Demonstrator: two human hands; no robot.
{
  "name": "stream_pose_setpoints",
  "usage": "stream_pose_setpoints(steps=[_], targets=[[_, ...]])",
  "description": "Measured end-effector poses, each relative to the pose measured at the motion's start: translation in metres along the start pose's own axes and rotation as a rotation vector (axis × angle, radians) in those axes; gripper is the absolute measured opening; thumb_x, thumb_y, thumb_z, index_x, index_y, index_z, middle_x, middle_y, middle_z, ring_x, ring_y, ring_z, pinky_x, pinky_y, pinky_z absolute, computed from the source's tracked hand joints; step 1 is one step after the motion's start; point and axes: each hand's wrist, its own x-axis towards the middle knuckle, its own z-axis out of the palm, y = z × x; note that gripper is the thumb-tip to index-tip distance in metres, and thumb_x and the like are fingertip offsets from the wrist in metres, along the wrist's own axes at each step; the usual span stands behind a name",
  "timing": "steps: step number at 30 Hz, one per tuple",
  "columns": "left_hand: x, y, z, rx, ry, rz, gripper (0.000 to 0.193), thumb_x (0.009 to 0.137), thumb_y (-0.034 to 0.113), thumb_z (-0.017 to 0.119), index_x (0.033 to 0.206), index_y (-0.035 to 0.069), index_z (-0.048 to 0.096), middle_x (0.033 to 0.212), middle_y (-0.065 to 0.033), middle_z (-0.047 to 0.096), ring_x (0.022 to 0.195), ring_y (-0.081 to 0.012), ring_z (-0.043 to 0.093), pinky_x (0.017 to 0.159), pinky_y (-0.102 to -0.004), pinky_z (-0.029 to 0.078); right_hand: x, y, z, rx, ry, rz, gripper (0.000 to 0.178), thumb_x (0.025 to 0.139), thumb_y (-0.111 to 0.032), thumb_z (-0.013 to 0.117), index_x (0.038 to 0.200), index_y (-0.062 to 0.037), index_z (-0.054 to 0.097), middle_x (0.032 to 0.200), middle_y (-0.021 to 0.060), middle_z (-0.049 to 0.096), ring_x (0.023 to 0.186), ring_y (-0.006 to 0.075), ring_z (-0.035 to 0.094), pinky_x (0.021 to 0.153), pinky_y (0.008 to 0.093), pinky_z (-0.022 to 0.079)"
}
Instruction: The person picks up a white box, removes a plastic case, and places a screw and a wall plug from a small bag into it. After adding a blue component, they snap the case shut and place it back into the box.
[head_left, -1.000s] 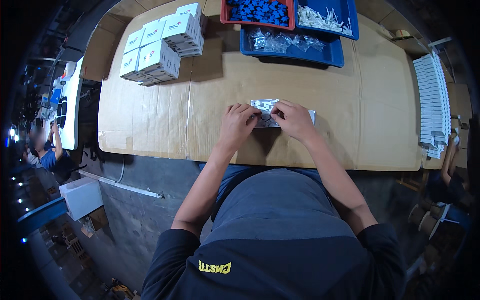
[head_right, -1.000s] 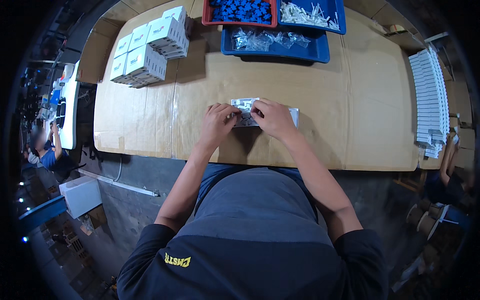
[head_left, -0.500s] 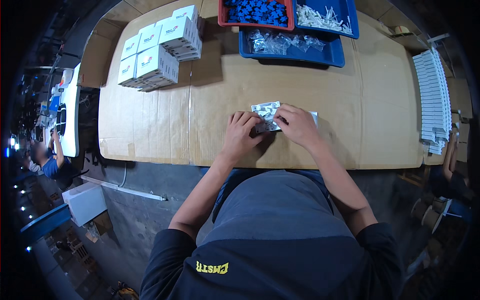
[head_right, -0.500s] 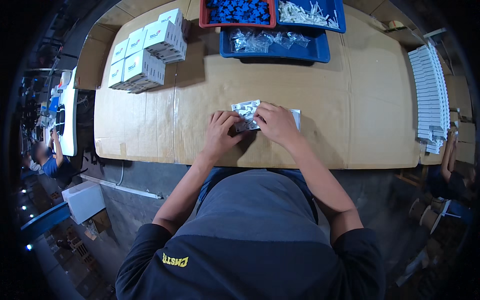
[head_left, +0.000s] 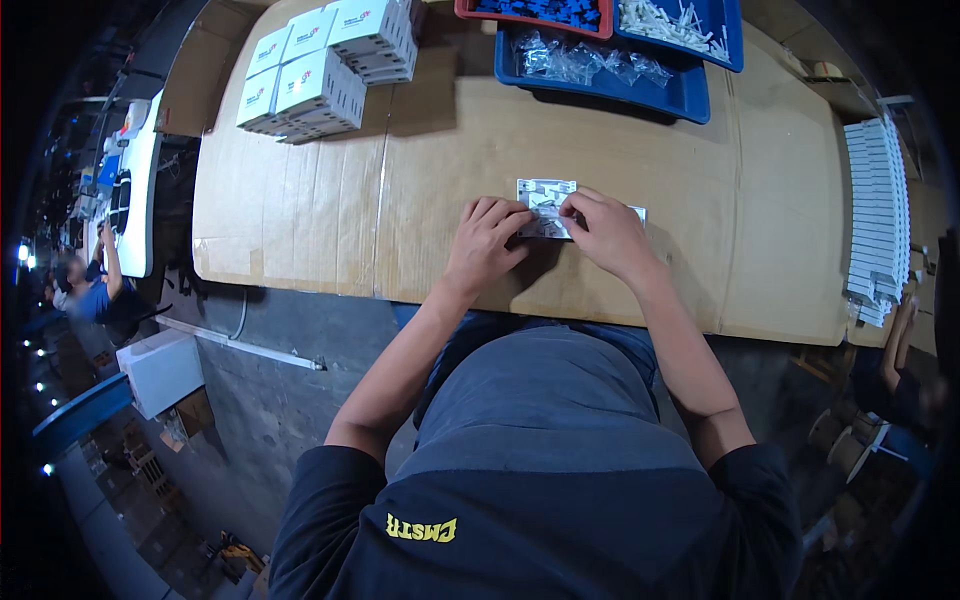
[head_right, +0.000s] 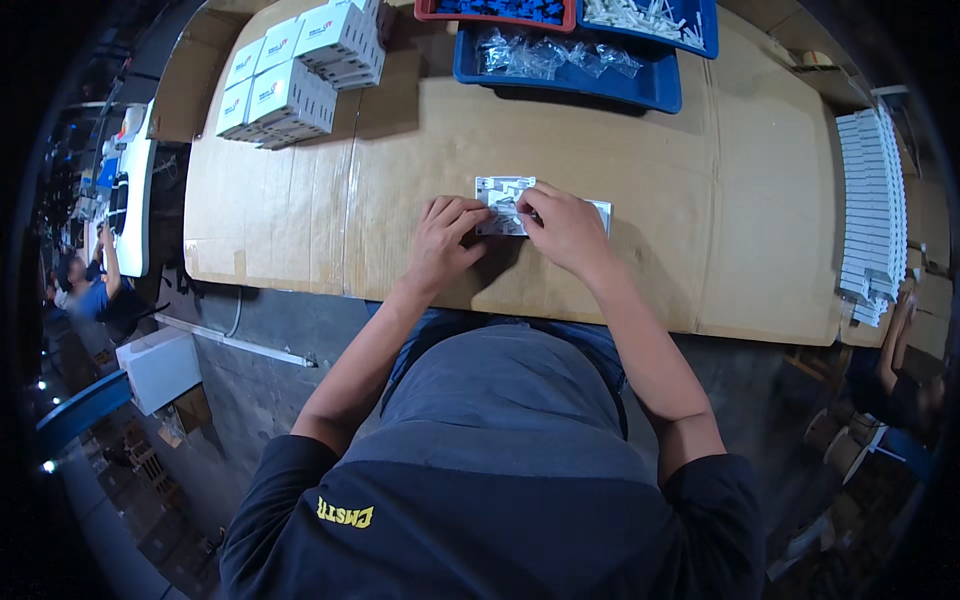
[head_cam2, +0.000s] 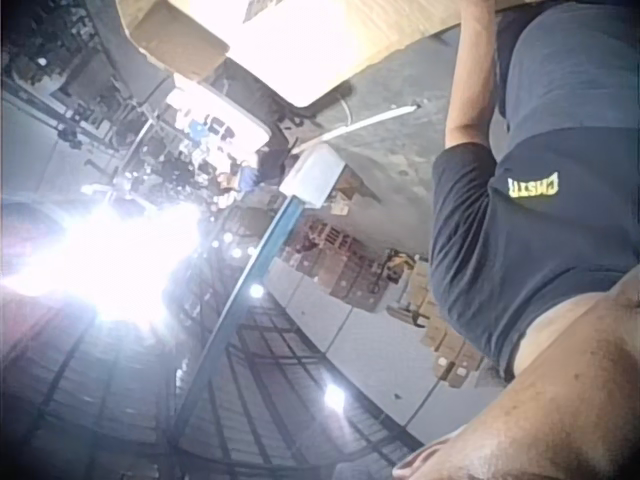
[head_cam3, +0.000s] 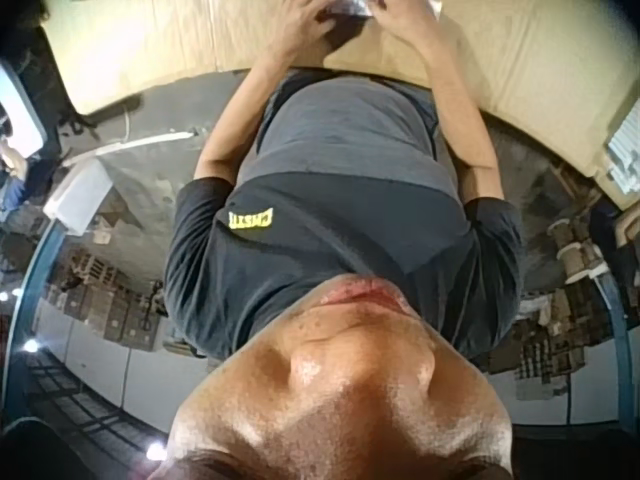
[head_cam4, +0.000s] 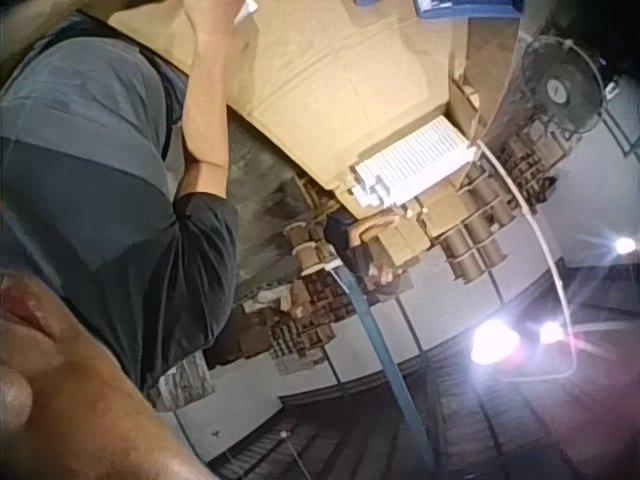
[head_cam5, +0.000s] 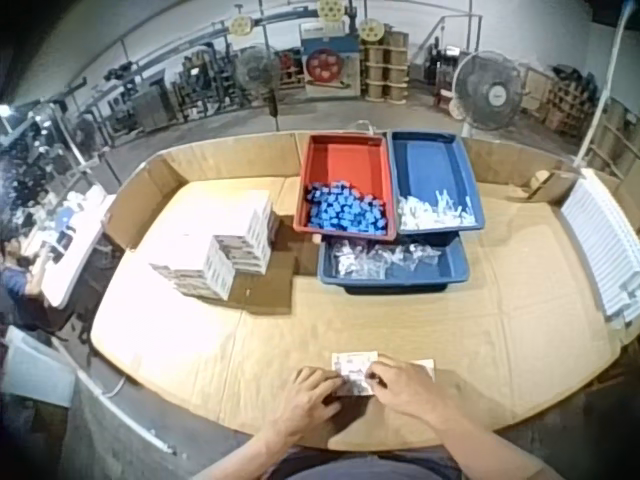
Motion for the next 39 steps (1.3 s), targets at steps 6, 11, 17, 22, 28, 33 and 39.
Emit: stream_pose_setpoints(steps=[6, 11, 17, 22, 28, 33, 39], targets=[[0.0, 0.006, 0.001, 0.028, -0.005, -0.015, 0.044, 0.066, 0.01, 0.083, 0.11, 0.01, 0.073, 0.117, -0.0036, 0.068, 0.112, -0.0269, 0.06, 0.099, -0.0416, 0.046, 0.0, 0.007, -0.008, 0.067, 0.043, 0.002, 0.015, 0.094, -0.012, 0.063, 0.103, -0.0073, 0.073, 0.102, 0.0093, 0.071, 0.088, 0.0315, 0.07, 0.077, 0.0426, 0.054], [-0.008, 0.003, 0.005, 0.071, 0.022, 0.07, 0.044, 0.068, 0.018, 0.085, 0.11, 0.01, 0.072, 0.121, -0.0031, 0.067, 0.115, -0.0274, 0.06, 0.098, -0.0415, 0.047, -0.008, 0.017, -0.004, 0.147, 0.015, -0.042, 0.017, 0.094, -0.01, 0.062, 0.103, -0.0065, 0.075, 0.107, 0.0079, 0.067, 0.09, 0.0293, 0.069, 0.079, 0.0418, 0.054], [-0.003, 0.008, 0.003, 0.057, -0.015, 0.03, 0.049, 0.068, 0.015, 0.083, 0.115, 0.01, 0.071, 0.121, -0.0025, 0.068, 0.115, -0.0262, 0.06, 0.099, -0.0412, 0.048, -0.009, 0.014, -0.006, 0.033, -0.035, -0.044, 0.017, 0.093, -0.006, 0.06, 0.103, -0.0037, 0.074, 0.105, 0.009, 0.063, 0.09, 0.0282, 0.068, 0.08, 0.0404, 0.053], [0.002, 0.005, 0.001, 0.056, -0.039, 0.047, 0.05, 0.068, 0.013, 0.082, 0.116, 0.01, 0.072, 0.12, -0.003, 0.068, 0.113, -0.0256, 0.061, 0.099, -0.0411, 0.048, -0.003, 0.008, -0.011, -0.041, -0.075, -0.021, 0.017, 0.093, -0.008, 0.06, 0.101, -0.0041, 0.074, 0.108, 0.0094, 0.064, 0.093, 0.0301, 0.068, 0.081, 0.0425, 0.053], [0.002, 0.005, -0.002, 0.061, -0.069, 0.077, 0.049, 0.069, 0.013, 0.081, 0.117, 0.009, 0.07, 0.119, -0.0044, 0.068, 0.11, -0.0261, 0.062, 0.098, -0.0406, 0.048, 0.004, 0.01, -0.013, -0.137, -0.099, -0.018, 0.016, 0.091, -0.013, 0.062, 0.097, -0.0081, 0.076, 0.105, 0.0088, 0.066, 0.09, 0.0326, 0.07, 0.082, 0.0463, 0.055], [0.002, 0.008, -0.003, 0.009, -0.059, 0.073, 0.052, 0.069, 0.016, 0.083, 0.117, 0.008, 0.067, 0.119, -0.0066, 0.068, 0.11, -0.0279, 0.061, 0.097, -0.0418, 0.048, 0.014, 0.013, -0.026, -0.009, -0.008, 0.01, 0.016, 0.091, -0.014, 0.062, 0.098, -0.0078, 0.075, 0.104, 0.01, 0.069, 0.091, 0.0329, 0.07, 0.083, 0.0457, 0.055], [0.006, 0.019, -0.007, -0.024, -0.036, -0.024, 0.066, 0.07, 0.022, 0.086, 0.131, 0.011, 0.063, 0.138, -0.0113, 0.057, 0.129, -0.0355, 0.052, 0.108, -0.0485, 0.044, 0.065, 0.029, -0.076, -0.011, 0.306, 0.007, 0.016, 0.093, -0.012, 0.063, 0.103, -0.0056, 0.074, 0.103, 0.0127, 0.072, 0.096, 0.0346, 0.069, 0.084, 0.0456, 0.055]])
